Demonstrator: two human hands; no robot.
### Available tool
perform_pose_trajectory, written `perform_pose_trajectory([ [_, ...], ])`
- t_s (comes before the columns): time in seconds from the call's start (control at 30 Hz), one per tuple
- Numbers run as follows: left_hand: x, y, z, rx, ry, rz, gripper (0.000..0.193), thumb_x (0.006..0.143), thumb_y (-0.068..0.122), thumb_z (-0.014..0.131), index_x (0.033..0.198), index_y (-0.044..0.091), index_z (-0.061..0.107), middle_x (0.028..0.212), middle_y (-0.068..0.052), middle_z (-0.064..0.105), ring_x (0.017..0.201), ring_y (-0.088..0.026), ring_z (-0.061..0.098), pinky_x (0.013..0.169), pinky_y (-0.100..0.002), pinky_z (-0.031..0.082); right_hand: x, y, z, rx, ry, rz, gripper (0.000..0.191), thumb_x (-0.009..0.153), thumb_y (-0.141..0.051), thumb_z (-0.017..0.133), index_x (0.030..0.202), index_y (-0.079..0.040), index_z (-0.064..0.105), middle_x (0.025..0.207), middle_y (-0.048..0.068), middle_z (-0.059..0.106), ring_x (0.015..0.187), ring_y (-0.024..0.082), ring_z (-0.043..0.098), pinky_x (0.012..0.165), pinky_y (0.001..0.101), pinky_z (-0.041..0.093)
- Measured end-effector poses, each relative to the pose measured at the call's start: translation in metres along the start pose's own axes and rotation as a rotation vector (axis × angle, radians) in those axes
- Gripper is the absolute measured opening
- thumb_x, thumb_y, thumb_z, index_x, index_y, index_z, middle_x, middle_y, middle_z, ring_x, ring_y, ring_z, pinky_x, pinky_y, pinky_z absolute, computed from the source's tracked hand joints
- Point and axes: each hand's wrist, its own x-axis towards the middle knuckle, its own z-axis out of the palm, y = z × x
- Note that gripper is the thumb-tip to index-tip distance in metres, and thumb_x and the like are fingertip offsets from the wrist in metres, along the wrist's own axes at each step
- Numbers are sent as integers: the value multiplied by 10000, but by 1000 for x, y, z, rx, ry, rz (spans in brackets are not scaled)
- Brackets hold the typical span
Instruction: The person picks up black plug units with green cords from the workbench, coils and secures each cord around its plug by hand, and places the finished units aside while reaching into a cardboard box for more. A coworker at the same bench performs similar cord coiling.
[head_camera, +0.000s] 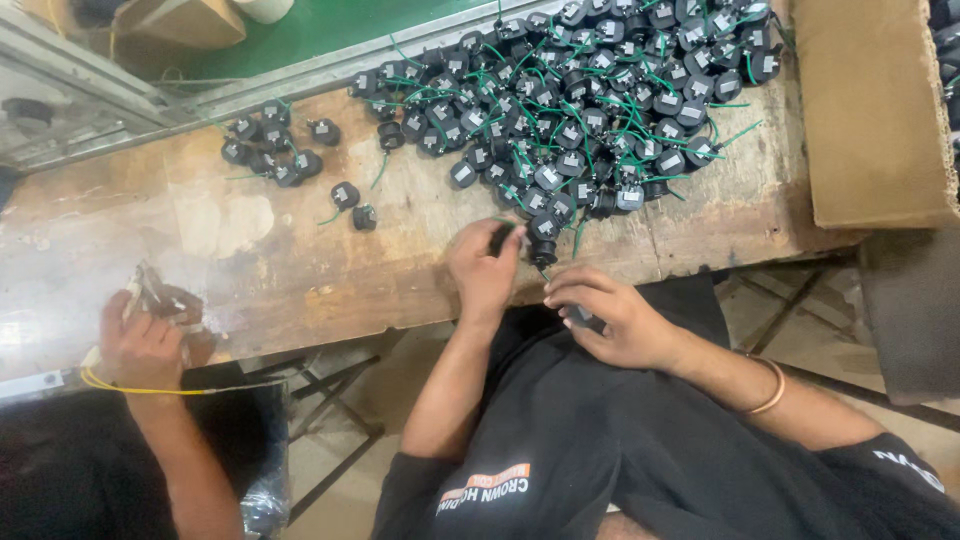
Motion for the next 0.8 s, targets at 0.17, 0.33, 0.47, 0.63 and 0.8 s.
perform_pose_trajectory([
  [0.17, -13, 6, -24, -465, 53, 53, 189, 862, -53, 784, 1000, 58, 720, 976, -66, 749, 934, -184, 720, 814, -306, 593, -5, 6, -3, 44, 108, 193, 562, 815, -12, 778, 1334, -21, 561, 1192, 96, 685, 971, 196, 706, 916, 353, 544],
  [0.33, -26, 26, -12, -405, -210, 306, 307, 813, -88, 773, 1067, 83, 747, 1016, -69, 764, 941, -211, 718, 873, -325, 575, -9, 21, 10, 219, -87, 321, 547, 833, -70, 807, 1307, -23, 540, 1070, 78, 714, 948, 157, 695, 885, 315, 551],
  [0.47, -28, 29, -11, -377, -224, 344, 286, 889, -93, 722, 1116, 79, 741, 1093, -68, 788, 1024, -230, 781, 945, -358, 594, -19, 34, 9, 175, -162, 502, 463, 850, -121, 784, 1274, -28, 625, 942, 68, 724, 790, 160, 717, 772, 312, 575],
  [0.63, -32, 19, -24, -453, -442, 351, 248, 829, 62, 790, 1065, 75, 714, 1175, -111, 746, 1117, -284, 720, 1008, -400, 559, -26, 38, 2, 273, -20, 238, 397, 845, -65, 762, 1206, 30, 627, 1046, 99, 698, 965, 171, 651, 845, 326, 524],
  [0.8, -51, 20, -7, -580, -418, -39, 223, 826, 65, 857, 899, 91, 647, 1077, -62, 757, 1035, -224, 717, 971, -369, 559, -16, 31, 5, 72, -14, 354, 331, 774, -92, 818, 1069, -15, 688, 930, 88, 696, 831, 174, 679, 733, 318, 528],
])
